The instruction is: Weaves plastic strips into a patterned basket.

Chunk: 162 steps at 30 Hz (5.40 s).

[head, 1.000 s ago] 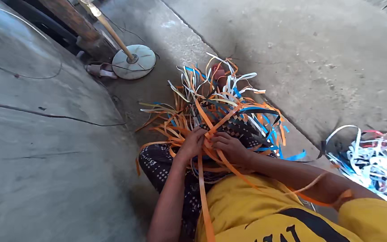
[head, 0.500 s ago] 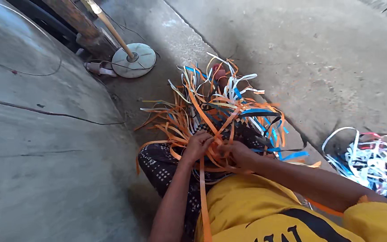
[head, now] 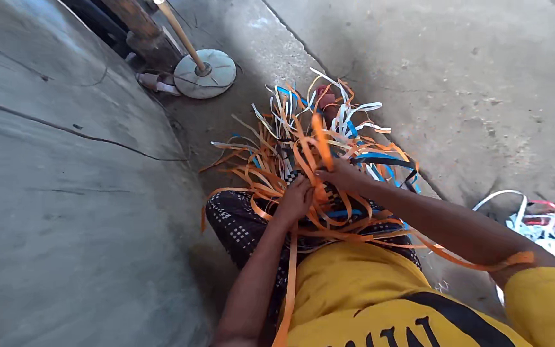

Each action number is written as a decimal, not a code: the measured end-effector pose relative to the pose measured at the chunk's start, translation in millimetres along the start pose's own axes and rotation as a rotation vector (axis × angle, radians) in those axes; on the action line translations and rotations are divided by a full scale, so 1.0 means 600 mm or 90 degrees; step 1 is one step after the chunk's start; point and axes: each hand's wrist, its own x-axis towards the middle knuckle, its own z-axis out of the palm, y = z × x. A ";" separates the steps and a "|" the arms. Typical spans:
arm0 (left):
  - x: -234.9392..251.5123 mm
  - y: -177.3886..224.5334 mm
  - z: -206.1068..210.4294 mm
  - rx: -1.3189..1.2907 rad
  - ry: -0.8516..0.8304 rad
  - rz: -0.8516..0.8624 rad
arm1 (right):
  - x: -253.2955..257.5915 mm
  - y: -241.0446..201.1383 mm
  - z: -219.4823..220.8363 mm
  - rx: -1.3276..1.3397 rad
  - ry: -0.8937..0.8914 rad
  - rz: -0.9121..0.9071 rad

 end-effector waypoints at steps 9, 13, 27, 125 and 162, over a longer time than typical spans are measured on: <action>0.029 0.009 0.007 -0.133 -0.011 -0.199 | -0.078 0.009 0.021 0.108 0.099 -0.066; 0.029 0.006 0.010 -0.089 0.039 -0.215 | -0.098 0.014 0.025 0.186 0.185 -0.081; 0.009 0.003 0.018 -0.080 0.042 -0.190 | -0.026 -0.079 -0.054 0.177 0.137 -0.148; 0.063 0.076 0.086 -0.083 -0.080 -0.019 | -0.172 0.132 -0.022 0.249 0.119 0.211; 0.102 0.119 0.070 0.191 -0.166 -0.151 | -0.161 0.092 -0.003 0.244 0.258 -0.017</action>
